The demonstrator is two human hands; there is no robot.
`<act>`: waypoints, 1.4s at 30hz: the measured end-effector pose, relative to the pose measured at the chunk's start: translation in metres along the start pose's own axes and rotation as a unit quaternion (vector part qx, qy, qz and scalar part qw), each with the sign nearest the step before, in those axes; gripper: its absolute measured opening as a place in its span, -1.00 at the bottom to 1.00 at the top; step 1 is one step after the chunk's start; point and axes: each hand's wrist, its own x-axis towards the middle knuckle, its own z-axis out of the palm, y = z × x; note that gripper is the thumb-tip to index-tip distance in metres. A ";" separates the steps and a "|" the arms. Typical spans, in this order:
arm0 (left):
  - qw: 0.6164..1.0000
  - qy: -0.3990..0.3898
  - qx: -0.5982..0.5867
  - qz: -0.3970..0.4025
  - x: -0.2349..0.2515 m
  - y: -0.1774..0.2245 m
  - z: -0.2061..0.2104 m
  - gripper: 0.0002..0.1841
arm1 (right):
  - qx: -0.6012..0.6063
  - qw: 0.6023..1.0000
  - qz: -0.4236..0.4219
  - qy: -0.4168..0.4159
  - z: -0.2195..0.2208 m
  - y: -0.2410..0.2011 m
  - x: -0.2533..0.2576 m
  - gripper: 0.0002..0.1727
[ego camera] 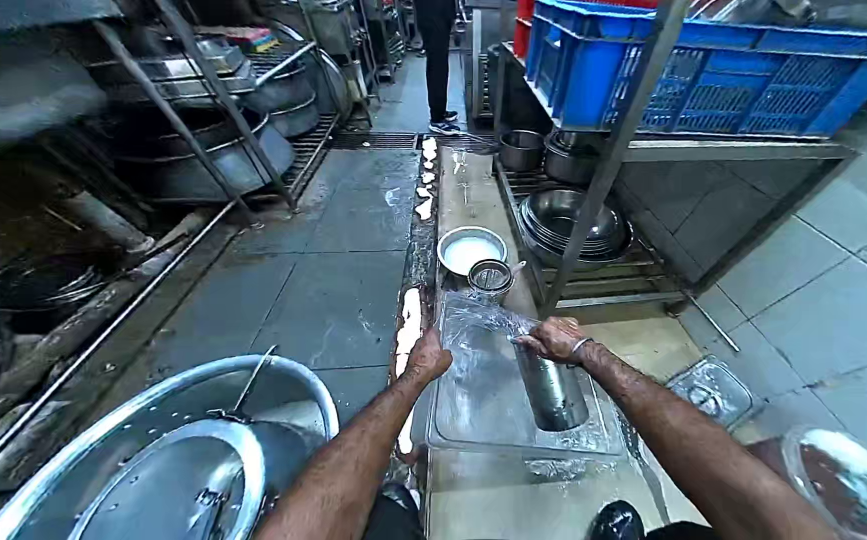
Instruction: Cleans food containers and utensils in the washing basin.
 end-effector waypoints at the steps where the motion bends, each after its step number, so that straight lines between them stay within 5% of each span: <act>1: 1.000 -0.005 0.007 -0.004 0.002 -0.003 -0.001 -0.36 | -0.007 1.000 0.010 -0.007 0.008 0.007 -0.002 -0.33; 10: 1.000 -0.009 0.009 -0.021 0.010 -0.023 0.003 -0.41 | -0.087 0.983 0.005 -0.162 0.049 0.033 -0.046 -0.24; 15: 0.999 0.027 -0.020 -0.021 0.009 -0.013 0.013 -0.32 | -0.079 0.986 -0.067 -0.130 0.028 -0.029 -0.030 -0.26; 21: 0.999 0.037 0.022 -0.027 0.006 -0.005 0.016 -0.21 | -0.104 0.960 -0.251 -0.073 0.007 -0.128 -0.013 -0.26; 25: 0.998 0.027 0.039 -0.032 0.008 -0.013 0.017 -0.19 | -0.087 0.947 -0.295 -0.086 0.024 -0.138 -0.013 -0.25; 34: 0.999 0.029 0.004 -0.019 0.005 -0.020 0.015 -0.26 | -0.048 0.979 -0.138 -0.142 0.063 -0.044 -0.077 -0.13; 39: 0.994 0.060 -0.038 0.080 0.000 0.008 0.016 -0.36 | 0.016 0.998 0.048 0.024 0.058 0.031 -0.148 -0.19; 42: 0.989 0.071 -0.050 0.122 -0.003 0.049 0.017 -0.45 | 0.033 0.968 0.154 0.196 0.056 0.071 -0.205 -0.26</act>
